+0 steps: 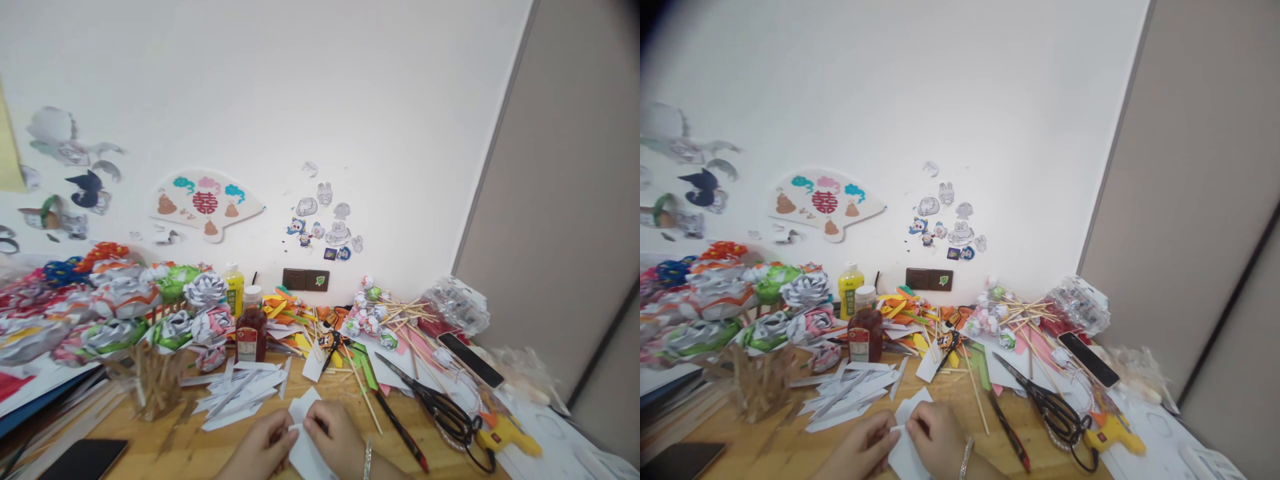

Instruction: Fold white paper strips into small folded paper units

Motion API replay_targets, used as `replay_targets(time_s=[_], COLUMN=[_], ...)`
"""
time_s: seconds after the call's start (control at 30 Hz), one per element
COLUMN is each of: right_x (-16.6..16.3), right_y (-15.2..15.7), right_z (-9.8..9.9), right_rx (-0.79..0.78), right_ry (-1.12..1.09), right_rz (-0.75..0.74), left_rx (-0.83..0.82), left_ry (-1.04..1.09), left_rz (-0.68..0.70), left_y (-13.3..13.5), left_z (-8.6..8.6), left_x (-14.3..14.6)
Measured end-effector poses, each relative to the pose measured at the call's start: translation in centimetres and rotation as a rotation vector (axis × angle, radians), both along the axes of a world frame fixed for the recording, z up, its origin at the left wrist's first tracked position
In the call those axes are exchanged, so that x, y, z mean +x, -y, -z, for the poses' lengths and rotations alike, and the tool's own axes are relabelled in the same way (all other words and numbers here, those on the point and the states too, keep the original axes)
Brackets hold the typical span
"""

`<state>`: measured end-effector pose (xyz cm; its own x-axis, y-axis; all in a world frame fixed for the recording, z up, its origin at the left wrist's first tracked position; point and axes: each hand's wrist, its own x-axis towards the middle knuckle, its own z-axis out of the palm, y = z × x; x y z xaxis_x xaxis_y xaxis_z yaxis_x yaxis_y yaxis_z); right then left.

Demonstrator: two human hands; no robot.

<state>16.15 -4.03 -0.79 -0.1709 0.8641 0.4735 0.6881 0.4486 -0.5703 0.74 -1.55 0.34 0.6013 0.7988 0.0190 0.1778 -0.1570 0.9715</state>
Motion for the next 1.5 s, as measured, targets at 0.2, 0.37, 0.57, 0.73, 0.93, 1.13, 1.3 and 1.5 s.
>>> replay_targets(time_s=[0.2, 0.37, 0.57, 0.73, 0.93, 1.13, 1.3, 1.5], right_x=[0.0, 0.0, 0.0, 0.1, 0.4, 0.4, 0.3, 0.1], right_y=[-0.2, -0.2, -0.1, -0.4, -1.3, -1.9, -1.8, -1.6], right_z=[0.1, 0.1, 0.1, -0.2, 0.0, 0.6, 0.6, 0.3], right_rx=[-0.004, -0.01, -0.015, -0.043, -0.18, -0.246, -0.258, -0.294], right_ry=[-0.029, -0.031, -0.032, -0.208, -0.591, -0.785, -0.8, -0.8], right_rz=[-0.009, -0.012, -0.013, -0.069, -0.04, -0.048, -0.059, -0.057], left_rx=[-0.084, -0.034, 0.129, -0.032, -0.053, -0.055, -0.038, -0.043], left_ry=[0.092, 0.038, -0.067, 0.031, 0.146, 0.17, 0.133, 0.097], left_rz=[0.005, 0.004, -0.035, -0.097, -0.233, -0.249, -0.184, -0.169], left_y=[-0.1, 0.2, 0.2, -0.5, -1.6, -2.0, -1.5, -1.5], left_z=[0.2, -0.3, -0.2, 0.8, 0.7, 0.6, 0.7, 0.6], left_x=[0.0, -0.1, -0.1, 0.0, -0.3, -0.5, -0.3, -0.3])
